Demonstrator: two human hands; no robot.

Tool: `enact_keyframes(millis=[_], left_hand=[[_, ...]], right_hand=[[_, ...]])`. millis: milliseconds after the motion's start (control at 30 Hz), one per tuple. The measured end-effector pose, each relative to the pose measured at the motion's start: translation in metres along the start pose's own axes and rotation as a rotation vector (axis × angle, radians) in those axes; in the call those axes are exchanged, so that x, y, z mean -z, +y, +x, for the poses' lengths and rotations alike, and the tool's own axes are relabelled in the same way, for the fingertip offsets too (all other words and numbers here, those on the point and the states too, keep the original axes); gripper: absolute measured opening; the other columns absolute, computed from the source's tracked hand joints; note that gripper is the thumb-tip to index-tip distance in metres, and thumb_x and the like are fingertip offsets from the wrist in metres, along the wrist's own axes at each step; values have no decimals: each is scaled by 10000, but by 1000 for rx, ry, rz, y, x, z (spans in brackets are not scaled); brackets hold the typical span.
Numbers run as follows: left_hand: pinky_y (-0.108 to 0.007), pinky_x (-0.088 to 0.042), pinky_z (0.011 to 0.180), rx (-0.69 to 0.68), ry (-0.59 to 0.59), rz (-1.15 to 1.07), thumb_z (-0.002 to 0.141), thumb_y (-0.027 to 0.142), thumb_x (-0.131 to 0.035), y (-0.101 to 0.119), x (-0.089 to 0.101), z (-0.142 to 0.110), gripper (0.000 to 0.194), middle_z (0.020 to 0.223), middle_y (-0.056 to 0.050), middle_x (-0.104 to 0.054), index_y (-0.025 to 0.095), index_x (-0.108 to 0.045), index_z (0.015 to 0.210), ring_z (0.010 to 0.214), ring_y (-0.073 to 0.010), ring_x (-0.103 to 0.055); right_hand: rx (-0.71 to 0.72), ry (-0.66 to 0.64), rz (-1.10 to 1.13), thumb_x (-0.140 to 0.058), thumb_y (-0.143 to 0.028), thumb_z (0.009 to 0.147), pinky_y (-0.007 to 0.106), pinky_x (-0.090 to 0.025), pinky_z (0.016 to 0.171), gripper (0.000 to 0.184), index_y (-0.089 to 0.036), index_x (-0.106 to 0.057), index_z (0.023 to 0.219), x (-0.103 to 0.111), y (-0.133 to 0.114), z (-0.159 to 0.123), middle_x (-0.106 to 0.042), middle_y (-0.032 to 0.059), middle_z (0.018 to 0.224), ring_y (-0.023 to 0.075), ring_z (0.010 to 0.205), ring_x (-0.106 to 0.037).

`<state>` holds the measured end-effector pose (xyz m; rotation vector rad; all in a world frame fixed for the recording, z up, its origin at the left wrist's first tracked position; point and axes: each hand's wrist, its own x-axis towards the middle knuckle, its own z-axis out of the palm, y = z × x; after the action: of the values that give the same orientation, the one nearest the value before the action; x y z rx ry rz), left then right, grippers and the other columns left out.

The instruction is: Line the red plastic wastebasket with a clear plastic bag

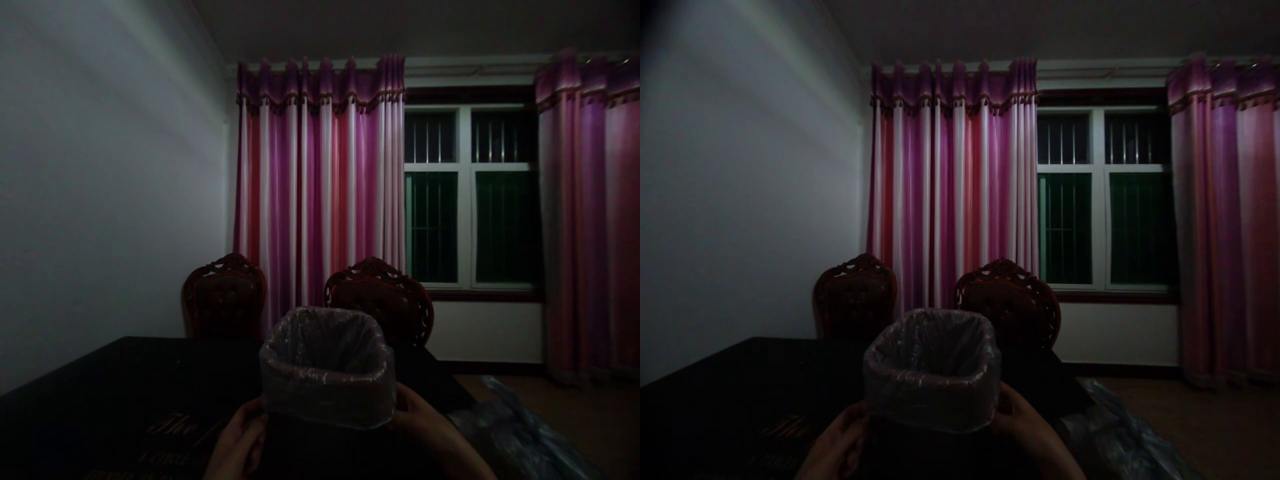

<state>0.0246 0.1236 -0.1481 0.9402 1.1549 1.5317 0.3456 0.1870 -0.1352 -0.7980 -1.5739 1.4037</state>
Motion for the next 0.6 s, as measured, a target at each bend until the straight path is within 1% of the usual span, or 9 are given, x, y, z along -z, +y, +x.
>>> enact_keyframes(millis=[100,200,233,300,367,433,500,533,600], left_hand=[[-188,-328,455,-59,-17,91,640,462,-792,0,-2,0,554,619,39,-595,163,-596,1063,490,-94,-468],[-237,-454,580,-126,-19,221,652,454,-789,0,-3,0,561,723,-26,-678,157,-570,1075,663,-181,-619],[-264,-485,650,-135,-5,250,661,450,-782,0,-1,1,554,788,-56,-699,153,-563,1073,757,-217,-649],[-313,-501,774,-142,55,283,692,455,-750,-1,5,3,518,954,-106,-707,152,-557,1065,926,-264,-649],[-337,-498,803,-170,134,312,731,469,-703,-2,14,7,450,1040,-120,-691,162,-567,1031,961,-274,-641],[-352,-493,804,-200,166,375,759,471,-664,-2,24,11,365,983,-105,-702,170,-601,955,913,-277,-652],[-364,-492,789,-208,132,444,746,459,-666,0,30,14,317,883,-95,-715,170,-640,874,854,-291,-664],[-367,-493,779,-200,103,471,727,453,-678,2,32,15,306,864,-95,-721,172,-658,845,839,-299,-666],[-369,-492,793,-194,62,500,706,439,-694,6,33,14,293,900,-100,-734,180,-686,843,874,-310,-665]], right_hand=[[11,-23,13,-794,-308,662,395,-444,974,602,-171,-611,1219,-4,-6,-2,-663,86,1236,296,1155,-588],[-25,-38,-1,-800,-297,647,362,-445,957,549,-192,-652,1165,-13,-19,-8,-688,60,1189,274,1127,-600],[-31,-52,-18,-794,-306,661,334,-463,915,525,-205,-658,1158,-16,-23,-11,-698,50,1162,253,1083,-620],[-28,-119,-71,-773,-339,701,274,-483,767,478,-207,-665,1148,-17,-26,-15,-722,43,1057,200,923,-657],[-37,-154,-127,-747,-394,733,236,-442,620,436,-183,-681,1109,-11,-21,-14,-722,38,896,153,745,-641],[-47,-100,-163,-743,-443,730,231,-403,553,411,-158,-698,1022,-2,-8,-7,-693,27,768,131,633,-603],[-19,3,-169,-758,-485,700,258,-436,583,447,-166,-686,1004,6,7,3,-689,27,772,146,643,-605],[8,46,-164,-772,-495,679,283,-467,638,489,-178,-671,1037,8,13,8,-699,36,832,169,703,-624],[53,83,-145,-800,-486,643,340,-492,813,616,-206,-616,1160,8,20,15,-694,61,1044,228,926,-639]])
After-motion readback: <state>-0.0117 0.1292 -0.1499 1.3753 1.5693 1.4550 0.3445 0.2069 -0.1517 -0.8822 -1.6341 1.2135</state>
